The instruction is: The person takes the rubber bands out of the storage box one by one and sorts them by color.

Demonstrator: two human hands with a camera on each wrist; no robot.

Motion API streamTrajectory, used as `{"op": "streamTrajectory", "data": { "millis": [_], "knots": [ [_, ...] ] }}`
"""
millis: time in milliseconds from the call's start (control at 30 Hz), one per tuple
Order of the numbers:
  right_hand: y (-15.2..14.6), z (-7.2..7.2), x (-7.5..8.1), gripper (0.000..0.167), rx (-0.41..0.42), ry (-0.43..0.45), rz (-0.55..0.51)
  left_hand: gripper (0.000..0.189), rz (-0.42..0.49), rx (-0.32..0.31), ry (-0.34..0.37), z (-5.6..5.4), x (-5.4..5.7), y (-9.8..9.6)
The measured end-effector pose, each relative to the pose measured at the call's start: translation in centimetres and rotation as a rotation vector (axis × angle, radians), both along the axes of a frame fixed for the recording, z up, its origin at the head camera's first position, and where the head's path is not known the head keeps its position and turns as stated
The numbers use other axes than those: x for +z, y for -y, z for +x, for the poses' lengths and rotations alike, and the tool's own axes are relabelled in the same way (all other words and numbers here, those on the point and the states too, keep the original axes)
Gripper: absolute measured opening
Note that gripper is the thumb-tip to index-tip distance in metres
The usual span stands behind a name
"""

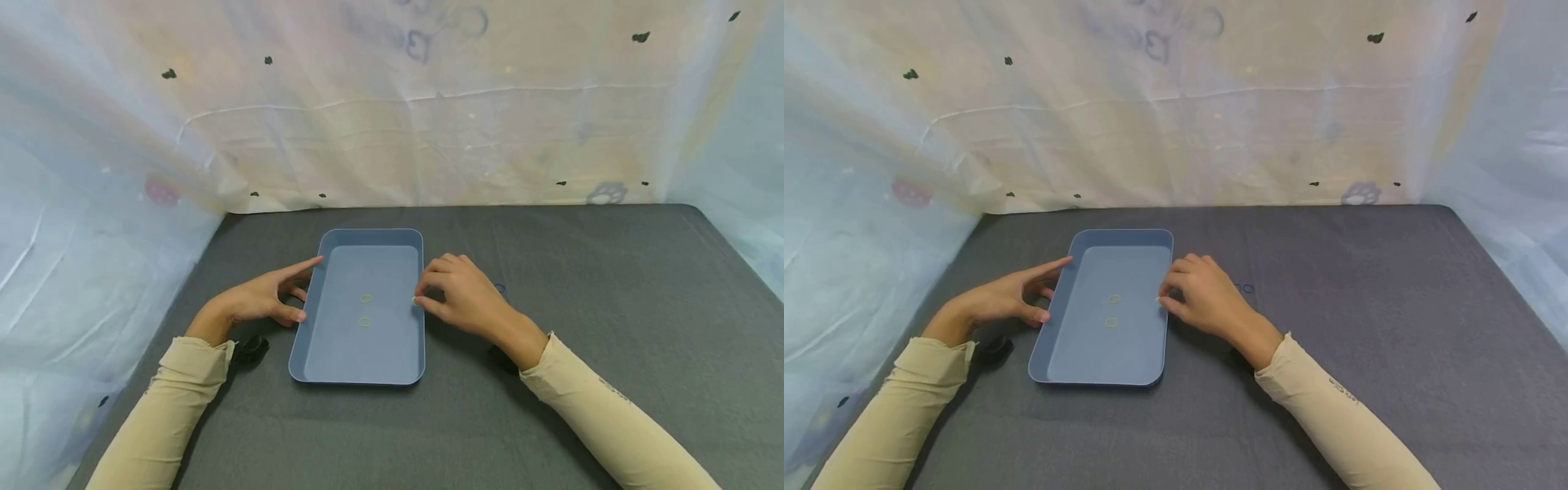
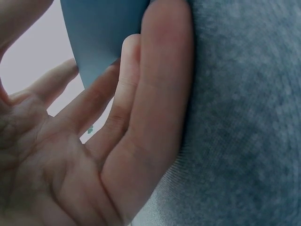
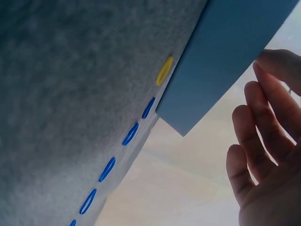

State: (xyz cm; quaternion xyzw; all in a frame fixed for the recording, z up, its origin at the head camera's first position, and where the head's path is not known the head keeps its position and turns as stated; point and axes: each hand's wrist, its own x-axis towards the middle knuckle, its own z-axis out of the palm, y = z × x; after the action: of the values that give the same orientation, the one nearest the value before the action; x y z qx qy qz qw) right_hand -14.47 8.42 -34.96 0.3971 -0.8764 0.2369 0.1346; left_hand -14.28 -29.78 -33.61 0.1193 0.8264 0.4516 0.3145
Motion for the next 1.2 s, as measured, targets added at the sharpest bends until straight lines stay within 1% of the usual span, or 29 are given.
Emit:
{"op": "streamTrajectory", "data": {
  "millis": [200,400,567,800,933,1067,1200],
  "knots": [
    [-0.5,0.2,-0.1,0.008,0.002,-0.007,-0.012,0.109,-0.003,-0.003,0.006,0.0,-0.2,-0.1],
    [-0.9,0.3,-0.2,0.007,0.015,-0.01,-0.042,0.11,0.005,-0.002,0.013,0.0,0.1,-0.1],
    [-1.2,0.3,-0.2,0.007,0.026,-0.003,-0.054,0.11,0.01,-0.006,0.009,0.0,0.0,-0.1],
    [-1.7,0.5,-0.3,0.006,0.014,0.005,-0.07,0.11,0.007,-0.008,0.005,0.1,-0.3,-0.2],
    [-2.0,0.5,-0.3,0.007,0.002,-0.013,-0.075,0.11,0.002,0.0,0.007,0.0,-0.2,-0.1],
    [-2.1,0.5,-0.3,0.008,-0.009,-0.014,-0.078,0.111,0.0,0.007,0.006,0.0,-0.1,-0.2],
    [-2.4,0.5,-0.4,0.009,-0.022,-0.033,-0.06,0.111,-0.002,0.007,0.007,0.0,-0.1,-0.2]
  ]
}}
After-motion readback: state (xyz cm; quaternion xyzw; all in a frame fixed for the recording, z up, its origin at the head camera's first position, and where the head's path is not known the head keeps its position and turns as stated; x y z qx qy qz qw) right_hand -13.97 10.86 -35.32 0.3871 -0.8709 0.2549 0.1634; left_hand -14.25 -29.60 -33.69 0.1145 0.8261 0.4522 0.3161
